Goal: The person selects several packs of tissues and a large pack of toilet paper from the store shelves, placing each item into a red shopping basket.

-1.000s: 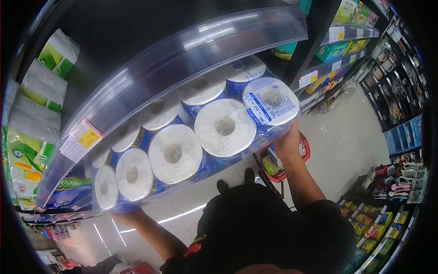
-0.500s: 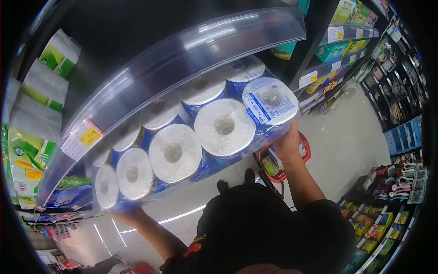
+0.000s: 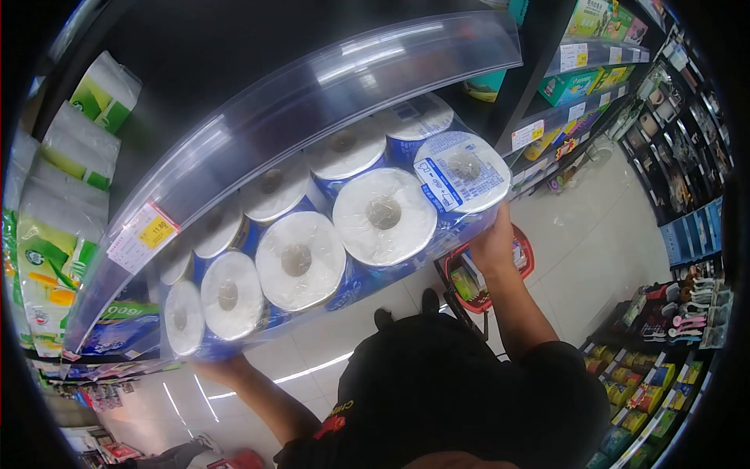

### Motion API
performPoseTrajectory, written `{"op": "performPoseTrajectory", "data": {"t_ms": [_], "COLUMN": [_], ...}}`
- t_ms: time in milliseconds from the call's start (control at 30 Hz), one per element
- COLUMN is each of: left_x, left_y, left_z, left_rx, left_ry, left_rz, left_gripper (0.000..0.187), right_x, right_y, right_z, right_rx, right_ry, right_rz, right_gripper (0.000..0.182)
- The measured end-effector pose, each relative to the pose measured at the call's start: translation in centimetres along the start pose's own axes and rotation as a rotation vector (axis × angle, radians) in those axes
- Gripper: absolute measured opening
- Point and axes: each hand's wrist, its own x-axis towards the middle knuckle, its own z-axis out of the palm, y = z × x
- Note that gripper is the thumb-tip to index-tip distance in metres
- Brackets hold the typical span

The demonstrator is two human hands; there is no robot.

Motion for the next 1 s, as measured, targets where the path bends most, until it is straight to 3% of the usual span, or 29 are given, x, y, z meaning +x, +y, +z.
{"op": "performPoseTrajectory", "data": {"t_ms": [533, 1000], "left_x": [0.9, 0.8], "left_y": [-0.7, -0.6], "left_z": [-1.2, -1.0], "left_rx": [-0.125, -0.044], "left_ry": [-0.023, -0.027], "left_rz": [-0.012, 0.033], "left_gripper": [0.052, 0.052], "right_x": [-0.1, -0.1], "right_y": [-0.3, -0.1], "right_z": [0.0, 0.2], "right_rx": [-0.005, -0.021], "right_ry": [0.004, 0.047], "right_rz": [0.048, 0.021], "right_gripper": [0.049, 0.046]}}
